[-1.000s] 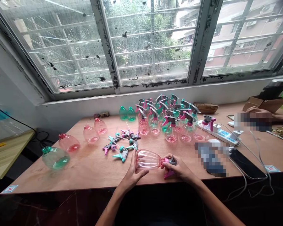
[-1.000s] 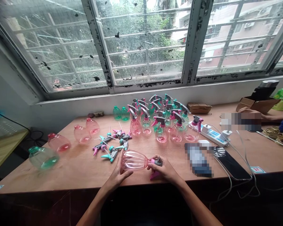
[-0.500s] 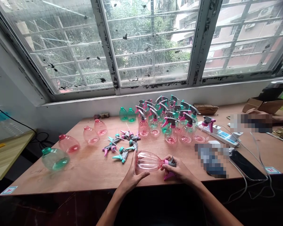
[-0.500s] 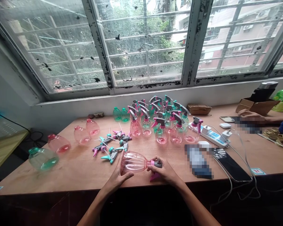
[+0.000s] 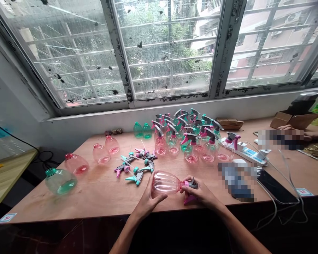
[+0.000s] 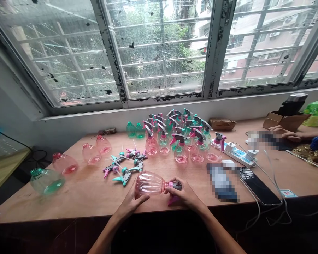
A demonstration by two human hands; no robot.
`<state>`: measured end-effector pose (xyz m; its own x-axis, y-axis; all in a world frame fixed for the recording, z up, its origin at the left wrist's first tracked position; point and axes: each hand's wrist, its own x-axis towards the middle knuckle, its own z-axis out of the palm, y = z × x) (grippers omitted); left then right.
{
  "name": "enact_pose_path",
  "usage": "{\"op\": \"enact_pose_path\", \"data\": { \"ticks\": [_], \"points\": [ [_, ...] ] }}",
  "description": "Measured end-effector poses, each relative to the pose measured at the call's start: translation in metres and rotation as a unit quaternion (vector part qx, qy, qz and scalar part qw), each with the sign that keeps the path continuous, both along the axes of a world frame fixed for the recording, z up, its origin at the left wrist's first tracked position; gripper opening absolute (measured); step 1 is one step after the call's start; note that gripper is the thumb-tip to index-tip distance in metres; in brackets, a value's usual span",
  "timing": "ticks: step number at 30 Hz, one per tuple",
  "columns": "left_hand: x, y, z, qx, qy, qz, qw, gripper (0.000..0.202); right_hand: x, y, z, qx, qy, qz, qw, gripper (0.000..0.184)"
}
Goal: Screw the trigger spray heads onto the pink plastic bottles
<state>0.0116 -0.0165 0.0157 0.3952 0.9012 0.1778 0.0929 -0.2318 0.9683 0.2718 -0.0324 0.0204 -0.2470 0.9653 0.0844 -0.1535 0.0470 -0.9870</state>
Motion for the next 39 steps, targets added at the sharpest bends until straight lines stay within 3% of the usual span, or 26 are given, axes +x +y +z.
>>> {"op": "enact_pose_path", "data": {
  "ticks": [10,15,24,28,39],
  "points": [
    [0.0029,0.0016,-0.0027,-0.001,-0.022,0.015,1.0,0.118,-0.001,-0.0004,0.0007,-0.002,0.003,0.004,1.0,0.042],
    [0.0019,0.0033,-0.0066,-0.017,-0.026,0.023,0.999,0.108,-0.0013,0.0001,-0.0005,-0.008,0.008,0.006,1.0,0.043],
    [0.0014,0.0006,-0.001,0.008,-0.001,0.023,1.0,0.112,-0.0023,0.0001,-0.0039,-0.03,0.021,0.011,0.999,0.044],
    [0.0005,0.0007,-0.0032,-0.009,-0.002,0.01,1.0,0.103,-0.0023,0.0007,-0.0047,-0.03,0.025,0.01,0.999,0.042],
    [0.0004,0.0018,-0.0059,-0.016,0.0,0.023,1.0,0.108,-0.001,0.0012,-0.0075,-0.024,0.026,0.012,0.999,0.038]
  ]
}}
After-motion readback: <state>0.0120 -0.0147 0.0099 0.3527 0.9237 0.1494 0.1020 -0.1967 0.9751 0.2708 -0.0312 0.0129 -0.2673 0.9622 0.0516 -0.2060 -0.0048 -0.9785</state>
